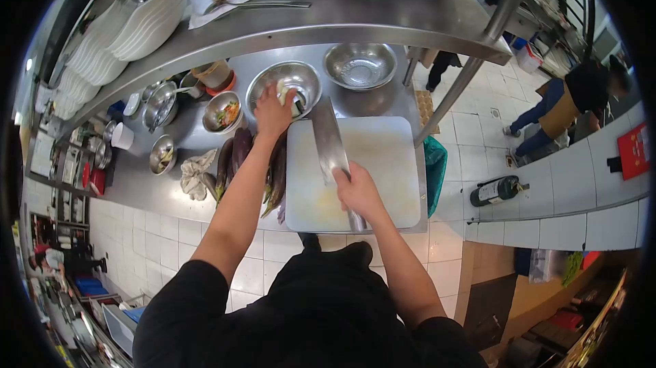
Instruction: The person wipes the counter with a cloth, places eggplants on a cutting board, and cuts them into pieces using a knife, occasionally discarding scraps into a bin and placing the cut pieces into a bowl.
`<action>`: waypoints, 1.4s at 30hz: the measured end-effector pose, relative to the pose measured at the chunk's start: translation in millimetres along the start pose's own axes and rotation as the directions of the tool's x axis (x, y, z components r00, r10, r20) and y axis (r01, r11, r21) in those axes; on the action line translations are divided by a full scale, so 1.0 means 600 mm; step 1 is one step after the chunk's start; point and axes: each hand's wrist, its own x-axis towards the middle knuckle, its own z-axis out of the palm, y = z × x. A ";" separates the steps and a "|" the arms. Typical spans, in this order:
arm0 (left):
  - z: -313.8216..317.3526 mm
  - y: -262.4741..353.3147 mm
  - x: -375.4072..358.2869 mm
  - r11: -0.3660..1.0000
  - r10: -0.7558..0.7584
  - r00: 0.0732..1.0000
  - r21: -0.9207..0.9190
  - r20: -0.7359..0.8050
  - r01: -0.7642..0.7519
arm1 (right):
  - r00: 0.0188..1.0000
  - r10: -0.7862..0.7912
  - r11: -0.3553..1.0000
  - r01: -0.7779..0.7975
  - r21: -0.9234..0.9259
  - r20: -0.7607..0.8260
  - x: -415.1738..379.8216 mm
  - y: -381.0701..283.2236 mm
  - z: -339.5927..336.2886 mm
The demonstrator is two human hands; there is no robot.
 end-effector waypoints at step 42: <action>0.067 0.250 -0.396 0.876 0.467 0.683 -0.401 0.562 -0.268 | 0.966 0.178 0.973 -0.145 0.179 -0.187 -0.170 0.256 -0.232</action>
